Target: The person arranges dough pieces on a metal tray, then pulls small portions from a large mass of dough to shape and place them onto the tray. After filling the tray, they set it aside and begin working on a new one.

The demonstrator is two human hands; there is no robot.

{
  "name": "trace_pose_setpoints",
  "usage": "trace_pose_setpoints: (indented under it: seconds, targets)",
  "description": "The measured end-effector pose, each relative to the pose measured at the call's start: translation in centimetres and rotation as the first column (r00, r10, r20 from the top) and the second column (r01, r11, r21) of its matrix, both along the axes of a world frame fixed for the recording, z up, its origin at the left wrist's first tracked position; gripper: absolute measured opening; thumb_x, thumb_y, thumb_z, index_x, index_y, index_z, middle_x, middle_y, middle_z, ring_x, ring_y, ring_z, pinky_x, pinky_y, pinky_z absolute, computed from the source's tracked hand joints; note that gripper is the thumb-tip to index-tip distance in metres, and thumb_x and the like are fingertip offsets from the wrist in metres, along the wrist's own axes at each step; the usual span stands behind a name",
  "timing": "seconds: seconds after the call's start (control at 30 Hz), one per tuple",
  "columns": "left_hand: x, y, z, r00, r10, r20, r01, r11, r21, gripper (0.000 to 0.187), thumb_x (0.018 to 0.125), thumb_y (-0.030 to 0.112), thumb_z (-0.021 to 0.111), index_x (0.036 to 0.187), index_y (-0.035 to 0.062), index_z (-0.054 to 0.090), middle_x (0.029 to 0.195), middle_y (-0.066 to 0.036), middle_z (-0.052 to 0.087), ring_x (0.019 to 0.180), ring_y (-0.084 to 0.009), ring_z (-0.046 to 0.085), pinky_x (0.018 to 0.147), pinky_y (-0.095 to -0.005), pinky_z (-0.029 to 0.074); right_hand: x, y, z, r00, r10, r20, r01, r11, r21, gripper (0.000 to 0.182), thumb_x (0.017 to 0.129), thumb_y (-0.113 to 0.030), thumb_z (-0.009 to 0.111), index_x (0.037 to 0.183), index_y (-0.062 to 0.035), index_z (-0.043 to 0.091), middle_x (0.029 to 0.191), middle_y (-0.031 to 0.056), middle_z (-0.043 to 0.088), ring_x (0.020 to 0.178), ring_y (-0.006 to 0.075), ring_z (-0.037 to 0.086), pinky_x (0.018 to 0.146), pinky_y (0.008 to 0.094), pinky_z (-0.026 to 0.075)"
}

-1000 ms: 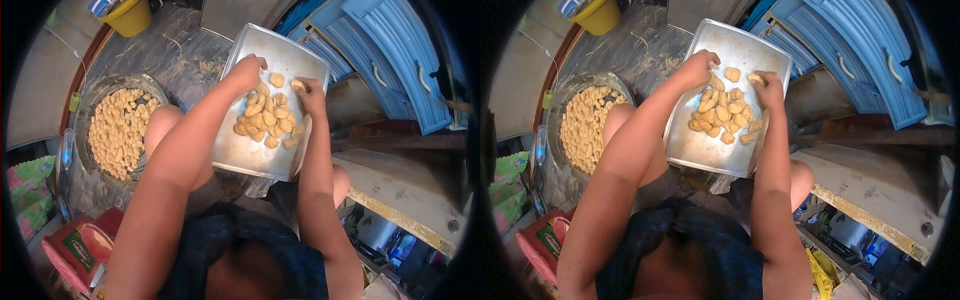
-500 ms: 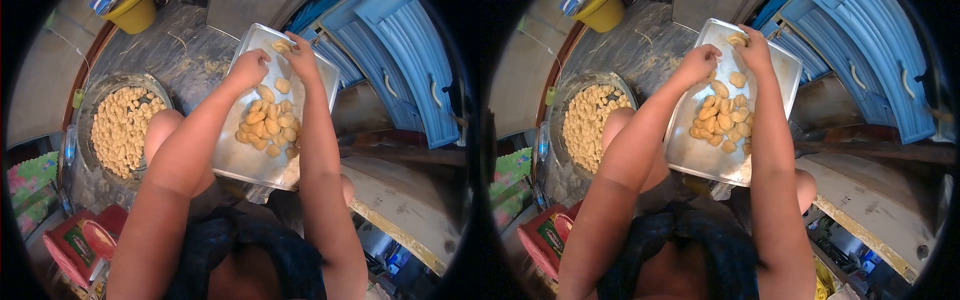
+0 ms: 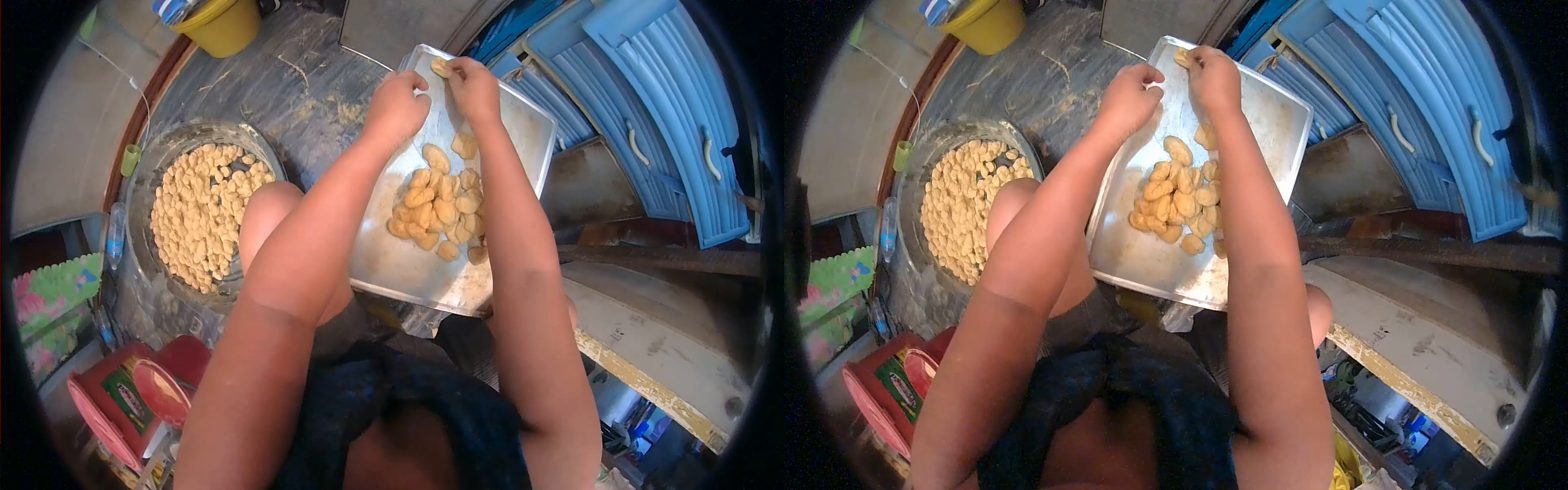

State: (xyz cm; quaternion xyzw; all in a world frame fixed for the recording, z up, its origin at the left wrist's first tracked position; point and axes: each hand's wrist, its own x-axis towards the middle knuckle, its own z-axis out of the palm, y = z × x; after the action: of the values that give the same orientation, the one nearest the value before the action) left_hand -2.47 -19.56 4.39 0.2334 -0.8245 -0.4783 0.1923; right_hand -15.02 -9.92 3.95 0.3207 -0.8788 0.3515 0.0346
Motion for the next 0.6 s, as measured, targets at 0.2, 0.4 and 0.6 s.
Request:
trace_pose_setpoints:
  seconds: [0.2,0.4,0.6]
  targets:
    - [0.0,-0.2,-0.3,0.970,-0.152,0.189,0.164,0.985,-0.050,0.027,0.077,0.012,0.052,0.101,0.0070,0.062,0.104,-0.016,0.061,0.097,-0.0337,0.057,0.084,-0.0395,0.045,-0.6,1.7,-0.4,0.982,-0.013,-0.187,0.061,0.965,0.255,0.035,0.071,-0.016,0.068,0.105,-0.0106,0.063,0.107,0.0114,0.062,0.107,0.0287,0.050,0.092,0.0372,0.039]
    - [1.1,1.0,0.5,0.821,-0.356,0.446,0.408,0.912,-0.024,0.030,0.077,0.014,0.055,0.106,0.0090,0.061,0.108,-0.016,0.059,0.099,-0.0323,0.057,0.085,-0.0386,0.045,0.0,3.9,0.1,0.991,-0.042,-0.125,0.070,0.972,0.226,0.046,0.068,-0.018,0.073,0.110,-0.0070,0.059,0.100,0.0122,0.060,0.103,0.0304,0.052,0.090,0.0370,0.041]
    - [2.0,2.9,0.0,0.746,-0.460,0.480,0.601,0.777,-0.189,0.032,0.071,0.011,0.065,0.103,0.0096,0.060,0.105,-0.016,0.054,0.098,-0.0331,0.055,0.085,-0.0392,0.046,3.3,7.8,0.8,0.899,0.040,0.437,-0.180,0.942,0.283,0.037,0.066,-0.018,0.074,0.098,-0.0040,0.062,0.083,0.0094,0.060,0.081,0.0202,0.058,0.074,0.0314,0.046]
